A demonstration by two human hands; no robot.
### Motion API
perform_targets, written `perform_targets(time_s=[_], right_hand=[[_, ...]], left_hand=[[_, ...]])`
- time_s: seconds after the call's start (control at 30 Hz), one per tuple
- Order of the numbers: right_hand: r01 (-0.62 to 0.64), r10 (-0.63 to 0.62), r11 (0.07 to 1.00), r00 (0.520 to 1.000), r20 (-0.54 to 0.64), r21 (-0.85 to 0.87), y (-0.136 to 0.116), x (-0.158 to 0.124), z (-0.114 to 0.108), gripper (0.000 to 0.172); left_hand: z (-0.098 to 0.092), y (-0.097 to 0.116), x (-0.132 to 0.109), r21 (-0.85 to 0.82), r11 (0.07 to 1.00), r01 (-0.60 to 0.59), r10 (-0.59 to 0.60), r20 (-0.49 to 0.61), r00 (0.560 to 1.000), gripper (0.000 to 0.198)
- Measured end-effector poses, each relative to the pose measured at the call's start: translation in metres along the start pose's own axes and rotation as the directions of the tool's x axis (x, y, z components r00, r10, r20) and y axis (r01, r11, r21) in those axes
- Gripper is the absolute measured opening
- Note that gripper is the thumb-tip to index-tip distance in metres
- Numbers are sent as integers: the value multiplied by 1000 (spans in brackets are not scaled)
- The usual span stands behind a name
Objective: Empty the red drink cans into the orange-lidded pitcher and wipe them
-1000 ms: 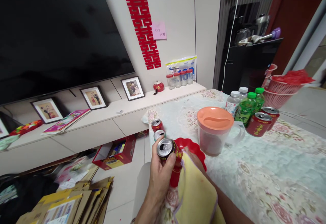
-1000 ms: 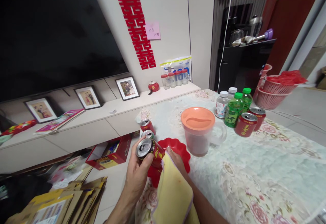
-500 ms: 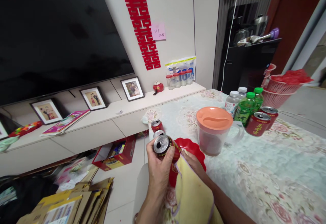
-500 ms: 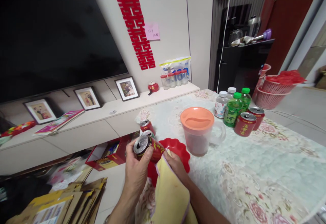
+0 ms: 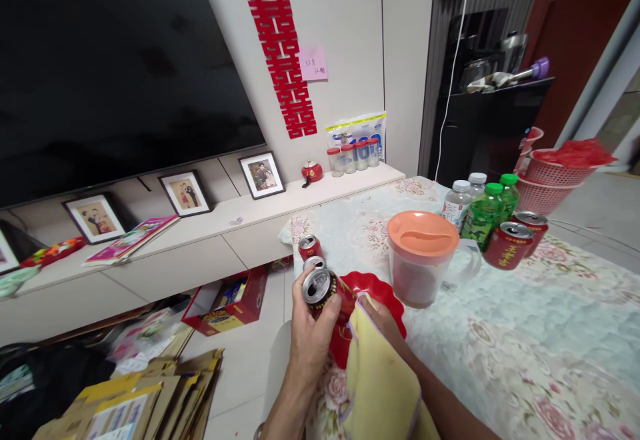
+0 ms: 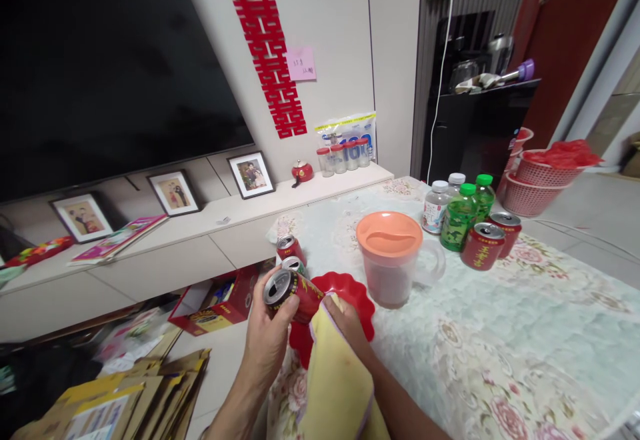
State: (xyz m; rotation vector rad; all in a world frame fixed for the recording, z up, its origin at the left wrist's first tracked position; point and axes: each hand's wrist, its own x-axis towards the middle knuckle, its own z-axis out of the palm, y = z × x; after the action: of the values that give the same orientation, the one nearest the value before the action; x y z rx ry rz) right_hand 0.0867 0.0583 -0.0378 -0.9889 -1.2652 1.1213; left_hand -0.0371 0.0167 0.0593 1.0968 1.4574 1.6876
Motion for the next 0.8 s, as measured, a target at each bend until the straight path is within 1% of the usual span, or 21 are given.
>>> perform_targets(time_s=[0.1,0.2,0.3,0.37,0.43,0.5,0.57,0.67,0.73,0.8], right_hand=[[-71,71,997,997,1,23,9,-2,2,47],[-73,74,997,995,-61,14,14,-5,4,41],[-2,2,1000,994,-109,0,10,-6,2,43],[55,-56,998,993,-106,-7,6,-7,0,47],[91,-91,996,992,-91,-12,2,-9,-2,50],[135,-137,990,986,-92,-31,0,-12,-3,49],[225,-229,973,967,-108,-51,-1,-16,-4,45],[364,-368,929,925,-94,-63,-3,-20,-4,41],[388,-392,919,918,-64,-61,-5,-19,-5,41],[345,-348,937,936,-60,-48,-6,-17,-6,41]], left_hand=[[2,-3,-4,3,1000,-19,19,3,1000,61],[7,-5,-9,-20,1000,1,-1,1,1000,59],[14,-6,-15,-60,997,39,-40,-22,999,59],[18,-6,-18,-86,994,60,-63,-28,998,59],[22,-7,-21,-93,992,87,-88,-7,996,60],[25,-11,-23,-87,990,112,-110,27,994,60],[28,-14,-25,-92,989,116,-113,35,993,58],[33,-17,-29,-95,992,84,-84,9,996,54],[35,-16,-32,-77,994,82,-81,12,997,53],[35,-14,-34,-72,993,92,-90,28,996,54]])
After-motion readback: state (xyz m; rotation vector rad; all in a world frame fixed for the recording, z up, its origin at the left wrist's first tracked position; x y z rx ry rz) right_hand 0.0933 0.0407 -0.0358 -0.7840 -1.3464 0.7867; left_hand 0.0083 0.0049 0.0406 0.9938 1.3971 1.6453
